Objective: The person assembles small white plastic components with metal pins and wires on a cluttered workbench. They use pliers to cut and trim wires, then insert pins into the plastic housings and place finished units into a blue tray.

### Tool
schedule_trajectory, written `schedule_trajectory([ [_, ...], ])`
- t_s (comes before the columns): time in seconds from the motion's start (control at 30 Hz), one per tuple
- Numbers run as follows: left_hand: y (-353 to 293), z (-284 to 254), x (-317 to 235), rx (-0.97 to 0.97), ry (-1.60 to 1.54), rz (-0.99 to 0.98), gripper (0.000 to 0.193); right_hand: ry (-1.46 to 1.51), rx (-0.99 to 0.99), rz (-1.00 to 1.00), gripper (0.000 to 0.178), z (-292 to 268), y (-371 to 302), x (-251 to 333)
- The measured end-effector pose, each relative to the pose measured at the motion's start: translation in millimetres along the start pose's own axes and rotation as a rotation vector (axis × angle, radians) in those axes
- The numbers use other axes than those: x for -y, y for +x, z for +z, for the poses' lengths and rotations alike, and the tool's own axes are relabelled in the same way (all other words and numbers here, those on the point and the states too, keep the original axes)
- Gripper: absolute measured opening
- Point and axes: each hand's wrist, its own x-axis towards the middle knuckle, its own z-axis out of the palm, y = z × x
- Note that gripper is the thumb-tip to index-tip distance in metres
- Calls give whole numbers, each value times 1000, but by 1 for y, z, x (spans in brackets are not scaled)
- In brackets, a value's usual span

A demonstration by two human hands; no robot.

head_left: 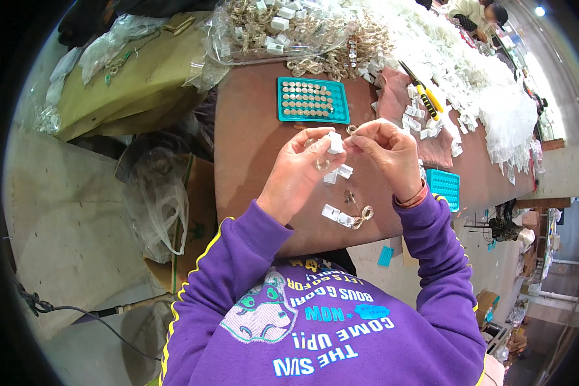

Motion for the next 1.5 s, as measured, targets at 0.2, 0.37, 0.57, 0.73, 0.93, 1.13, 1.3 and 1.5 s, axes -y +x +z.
schedule_trajectory([
  [0.2,-3,3,-2,-14,41,-23,23,16,-30,-22,8,14,1,2],
  [0.37,-3,4,0,0,72,-22,23,-42,-93,-70,6,19,-5,-1],
  [0.57,-3,1,-1,1,117,-38,24,-239,-93,-170,6,19,-7,-3],
  [0.73,-3,0,1,10,166,-38,25,-166,-116,-192,5,22,-11,-11],
  [0.93,-3,4,0,-7,172,-37,24,-81,-102,-150,5,17,-13,-11],
  [1.13,-4,4,-1,-3,167,-47,23,-263,-72,-277,6,15,-10,-3],
  [1.3,-4,4,0,-16,207,-24,23,-512,-99,-483,7,19,-9,-9],
  [1.5,-5,4,-1,-27,213,-33,24,-204,-127,-301,8,23,-15,-15],
])
